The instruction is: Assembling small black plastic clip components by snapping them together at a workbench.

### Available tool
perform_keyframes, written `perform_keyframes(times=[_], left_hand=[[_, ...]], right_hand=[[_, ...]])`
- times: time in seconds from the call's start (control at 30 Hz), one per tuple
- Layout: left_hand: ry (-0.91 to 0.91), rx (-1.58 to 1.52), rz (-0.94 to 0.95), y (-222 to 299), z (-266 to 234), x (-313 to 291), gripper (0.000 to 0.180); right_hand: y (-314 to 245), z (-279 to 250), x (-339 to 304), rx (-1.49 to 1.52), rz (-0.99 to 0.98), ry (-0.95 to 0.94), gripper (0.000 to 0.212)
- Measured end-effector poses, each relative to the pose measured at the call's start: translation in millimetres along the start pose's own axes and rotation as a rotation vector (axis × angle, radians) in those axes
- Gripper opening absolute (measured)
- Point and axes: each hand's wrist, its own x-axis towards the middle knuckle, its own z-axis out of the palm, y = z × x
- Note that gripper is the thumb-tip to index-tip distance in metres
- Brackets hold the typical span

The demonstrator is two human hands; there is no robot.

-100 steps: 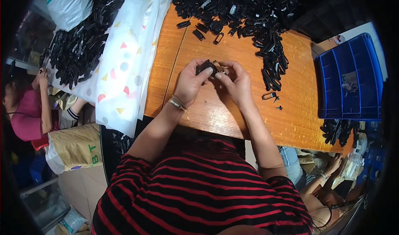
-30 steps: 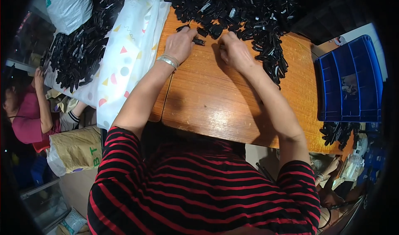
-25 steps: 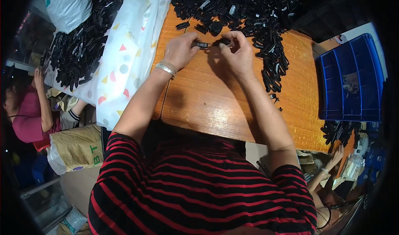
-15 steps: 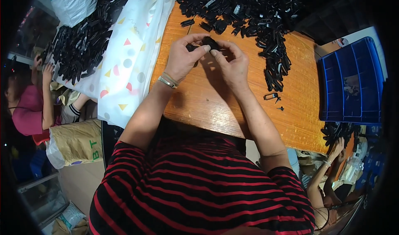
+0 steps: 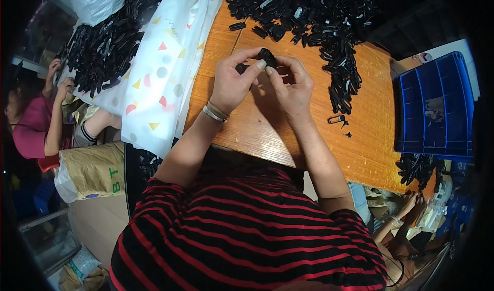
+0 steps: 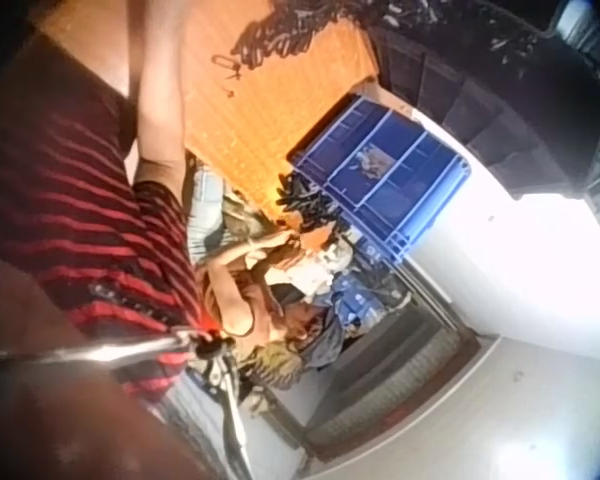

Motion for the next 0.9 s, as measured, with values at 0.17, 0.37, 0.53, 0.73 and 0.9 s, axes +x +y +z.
perform_keyframes(times=[0.17, 0.37, 0.53, 0.73, 0.9], left_hand=[[-0.038, 0.087, 0.278, -2, 7, -6, 0.035], [0.017, 0.53, 0.552, -6, 12, -11, 0.029], [-0.012, 0.556, 0.522, -6, 12, -21, 0.026], [-0.004, 0.418, 0.443, -6, 15, -31, 0.023], [-0.094, -0.057, 0.16, 1, 12, -32, 0.017]], right_hand=[[-3, -1, -5, -0.127, -0.177, 0.062, 0.024], [2, -1, -13, -0.25, -0.308, 0.108, 0.024], [4, -1, -24, -0.262, -0.288, 0.11, 0.023], [0, 5, -34, -0.194, -0.206, 0.132, 0.028], [3, 4, -38, -0.157, -0.084, 0.087, 0.04]])
